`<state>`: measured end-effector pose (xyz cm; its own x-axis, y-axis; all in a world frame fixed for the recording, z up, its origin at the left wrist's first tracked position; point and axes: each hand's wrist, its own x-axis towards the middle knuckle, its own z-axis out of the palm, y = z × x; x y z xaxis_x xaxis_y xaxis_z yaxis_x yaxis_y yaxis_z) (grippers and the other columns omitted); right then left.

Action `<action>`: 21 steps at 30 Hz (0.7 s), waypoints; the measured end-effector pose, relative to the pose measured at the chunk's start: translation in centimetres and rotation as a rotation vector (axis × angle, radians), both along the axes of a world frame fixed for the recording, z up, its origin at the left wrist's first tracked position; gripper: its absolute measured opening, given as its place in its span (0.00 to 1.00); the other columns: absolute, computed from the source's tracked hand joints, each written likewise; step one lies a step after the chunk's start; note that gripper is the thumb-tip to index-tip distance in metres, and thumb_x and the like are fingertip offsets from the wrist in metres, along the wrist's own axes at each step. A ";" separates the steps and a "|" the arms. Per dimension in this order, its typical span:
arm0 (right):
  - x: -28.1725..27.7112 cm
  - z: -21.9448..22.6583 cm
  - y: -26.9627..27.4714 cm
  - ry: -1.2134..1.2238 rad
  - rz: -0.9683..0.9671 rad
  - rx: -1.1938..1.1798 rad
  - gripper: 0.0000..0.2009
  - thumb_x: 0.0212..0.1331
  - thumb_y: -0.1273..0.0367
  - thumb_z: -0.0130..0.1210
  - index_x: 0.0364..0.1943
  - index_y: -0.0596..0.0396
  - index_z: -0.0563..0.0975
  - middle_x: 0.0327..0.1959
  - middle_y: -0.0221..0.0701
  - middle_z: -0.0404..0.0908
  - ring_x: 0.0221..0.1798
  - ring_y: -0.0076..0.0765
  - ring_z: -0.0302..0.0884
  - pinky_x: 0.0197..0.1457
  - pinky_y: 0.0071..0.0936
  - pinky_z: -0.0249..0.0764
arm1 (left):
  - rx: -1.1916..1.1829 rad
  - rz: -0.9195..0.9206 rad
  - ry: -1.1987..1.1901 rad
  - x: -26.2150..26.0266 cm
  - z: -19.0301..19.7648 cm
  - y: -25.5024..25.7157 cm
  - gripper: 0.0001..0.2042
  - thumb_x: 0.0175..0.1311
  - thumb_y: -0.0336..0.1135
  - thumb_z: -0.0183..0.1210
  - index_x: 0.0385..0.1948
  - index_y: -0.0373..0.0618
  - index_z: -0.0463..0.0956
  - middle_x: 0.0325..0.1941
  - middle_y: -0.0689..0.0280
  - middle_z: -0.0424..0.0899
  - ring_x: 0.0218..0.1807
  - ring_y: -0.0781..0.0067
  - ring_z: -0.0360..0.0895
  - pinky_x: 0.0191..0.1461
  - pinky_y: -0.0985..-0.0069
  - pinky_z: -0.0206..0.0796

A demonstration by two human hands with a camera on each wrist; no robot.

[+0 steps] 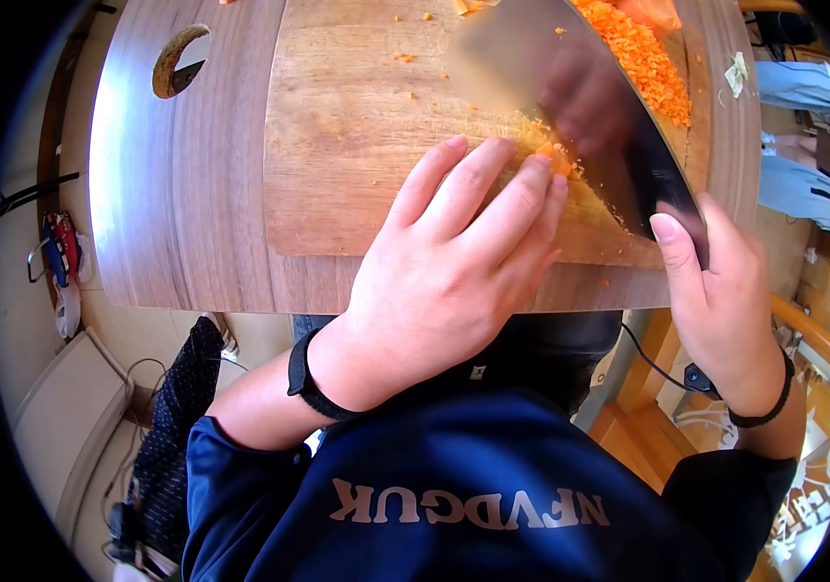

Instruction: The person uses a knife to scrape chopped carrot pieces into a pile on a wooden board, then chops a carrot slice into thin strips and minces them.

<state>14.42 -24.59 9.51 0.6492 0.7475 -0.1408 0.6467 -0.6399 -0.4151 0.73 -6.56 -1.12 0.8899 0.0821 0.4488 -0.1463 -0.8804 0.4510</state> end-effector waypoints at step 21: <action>-0.3 -0.2 0.1 -0.033 -0.042 0.064 0.13 0.75 0.66 0.62 0.42 0.66 0.78 0.32 0.50 0.86 0.33 0.59 0.86 0.36 0.38 0.78 | -0.011 0.003 -0.008 -0.1 -0.1 0.1 0.25 0.56 0.35 0.71 0.59 0.44 0.83 0.63 0.63 0.82 0.67 0.57 0.76 0.72 0.54 0.68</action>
